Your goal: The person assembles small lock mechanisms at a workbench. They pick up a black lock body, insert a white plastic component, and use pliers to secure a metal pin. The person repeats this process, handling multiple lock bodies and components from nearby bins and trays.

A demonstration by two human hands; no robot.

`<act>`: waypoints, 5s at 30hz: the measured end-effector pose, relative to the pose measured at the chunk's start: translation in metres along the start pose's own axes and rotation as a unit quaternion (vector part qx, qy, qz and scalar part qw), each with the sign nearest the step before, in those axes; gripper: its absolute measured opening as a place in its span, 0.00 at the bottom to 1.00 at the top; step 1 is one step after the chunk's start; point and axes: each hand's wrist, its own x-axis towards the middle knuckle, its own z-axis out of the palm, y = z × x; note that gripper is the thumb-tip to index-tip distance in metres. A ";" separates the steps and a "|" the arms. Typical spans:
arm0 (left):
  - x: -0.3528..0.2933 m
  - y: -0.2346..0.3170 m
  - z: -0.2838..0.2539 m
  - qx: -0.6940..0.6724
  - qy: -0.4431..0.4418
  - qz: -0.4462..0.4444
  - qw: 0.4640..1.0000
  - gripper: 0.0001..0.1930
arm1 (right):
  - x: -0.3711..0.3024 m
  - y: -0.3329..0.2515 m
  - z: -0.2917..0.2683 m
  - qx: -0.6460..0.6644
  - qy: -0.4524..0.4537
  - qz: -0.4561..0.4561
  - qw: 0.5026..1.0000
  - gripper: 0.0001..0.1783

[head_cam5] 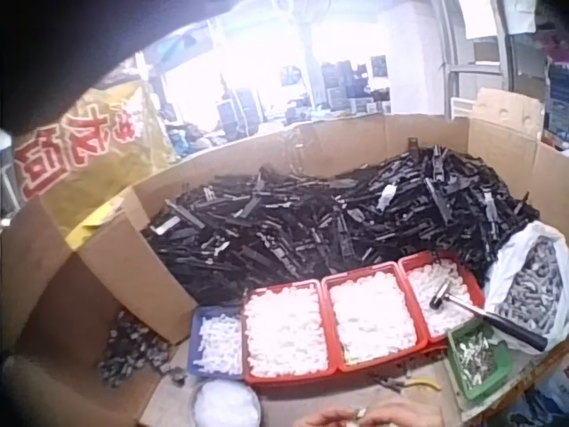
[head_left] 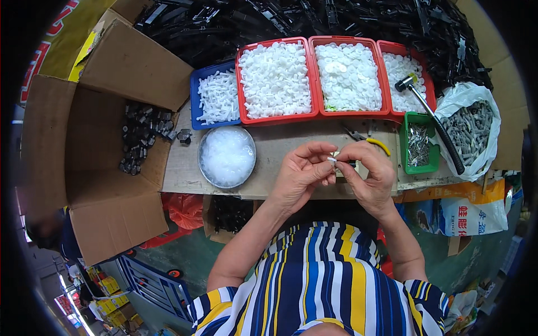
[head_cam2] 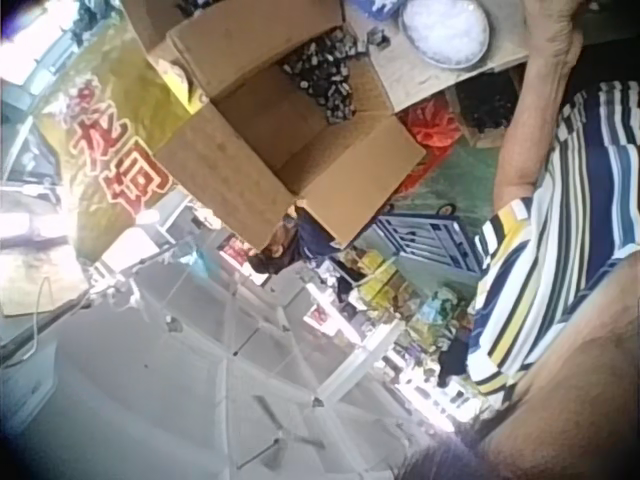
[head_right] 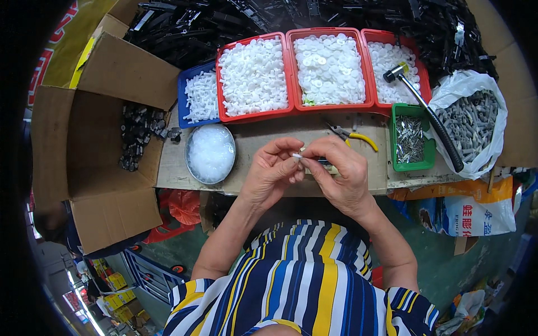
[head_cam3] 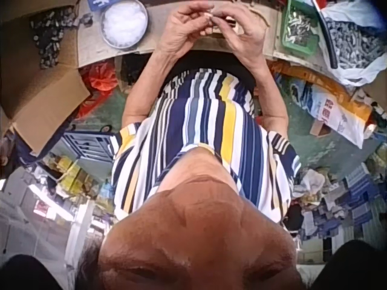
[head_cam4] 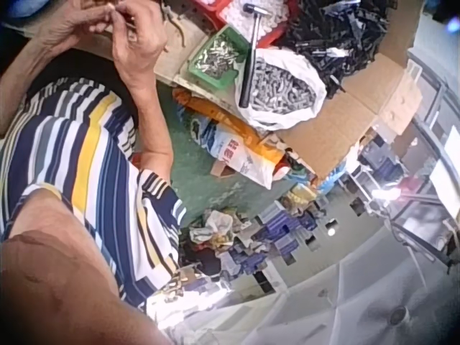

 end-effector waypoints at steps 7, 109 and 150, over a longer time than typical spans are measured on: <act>-0.009 0.001 -0.005 0.103 0.030 0.063 0.992 0.15 | 0.003 0.002 0.009 -0.016 -0.040 -0.001 0.999 0.09; 0.032 0.010 0.022 0.077 0.057 -0.092 0.991 0.11 | 0.005 0.009 -0.018 0.079 0.061 0.111 0.989 0.09; -0.024 -0.008 -0.020 0.871 -0.082 0.389 0.288 0.15 | -0.032 0.044 0.022 -0.213 -0.092 -0.080 0.969 0.15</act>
